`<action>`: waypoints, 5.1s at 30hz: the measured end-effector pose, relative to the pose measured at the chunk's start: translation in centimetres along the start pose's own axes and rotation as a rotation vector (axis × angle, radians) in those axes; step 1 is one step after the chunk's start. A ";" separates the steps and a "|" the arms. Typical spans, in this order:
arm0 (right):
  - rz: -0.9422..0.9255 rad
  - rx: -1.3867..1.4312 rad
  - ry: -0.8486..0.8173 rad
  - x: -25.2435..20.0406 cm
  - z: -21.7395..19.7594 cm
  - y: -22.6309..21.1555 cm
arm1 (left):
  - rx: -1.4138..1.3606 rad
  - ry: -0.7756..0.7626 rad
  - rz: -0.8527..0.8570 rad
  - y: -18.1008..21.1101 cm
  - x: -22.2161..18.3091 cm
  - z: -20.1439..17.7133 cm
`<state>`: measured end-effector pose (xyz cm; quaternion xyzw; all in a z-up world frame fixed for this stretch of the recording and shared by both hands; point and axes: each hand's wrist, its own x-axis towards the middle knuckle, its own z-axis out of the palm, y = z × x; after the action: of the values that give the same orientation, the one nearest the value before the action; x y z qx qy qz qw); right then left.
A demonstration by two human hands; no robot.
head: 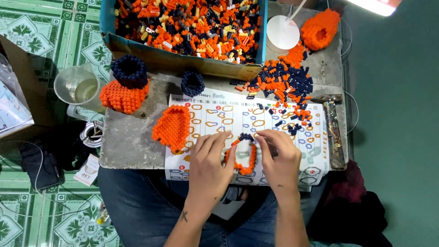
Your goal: The person assembles a structure by attaching small interlocking orange and blue plastic pieces to a pipe cleaner, holding the pipe cleaner with one hand and attaching the pieces with the other. The person occasionally uses a hammer to secure the pieces onto the pipe cleaner.
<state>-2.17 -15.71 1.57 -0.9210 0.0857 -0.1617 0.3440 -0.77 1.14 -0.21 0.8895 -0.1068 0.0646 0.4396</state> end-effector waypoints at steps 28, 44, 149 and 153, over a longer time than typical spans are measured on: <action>-0.264 -0.074 -0.238 0.2 -0.5 2.2 | 0.014 -0.312 -0.019 -1.7 -0.3 -1.9; -0.220 -0.033 -0.253 -1.0 0.1 4.6 | -0.056 -0.403 -0.049 -2.2 0.2 -3.8; -0.066 -0.181 -0.134 -1.7 -3.9 6.9 | 0.014 -0.409 0.139 3.6 -2.4 1.5; -0.059 -0.190 -0.154 -1.8 -3.9 6.6 | 0.021 -0.412 0.153 3.5 -2.5 1.4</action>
<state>-5.57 -22.56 -0.46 -0.9613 0.0470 -0.0917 0.2556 -4.00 -1.70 1.17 0.8777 -0.2608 -0.0842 0.3931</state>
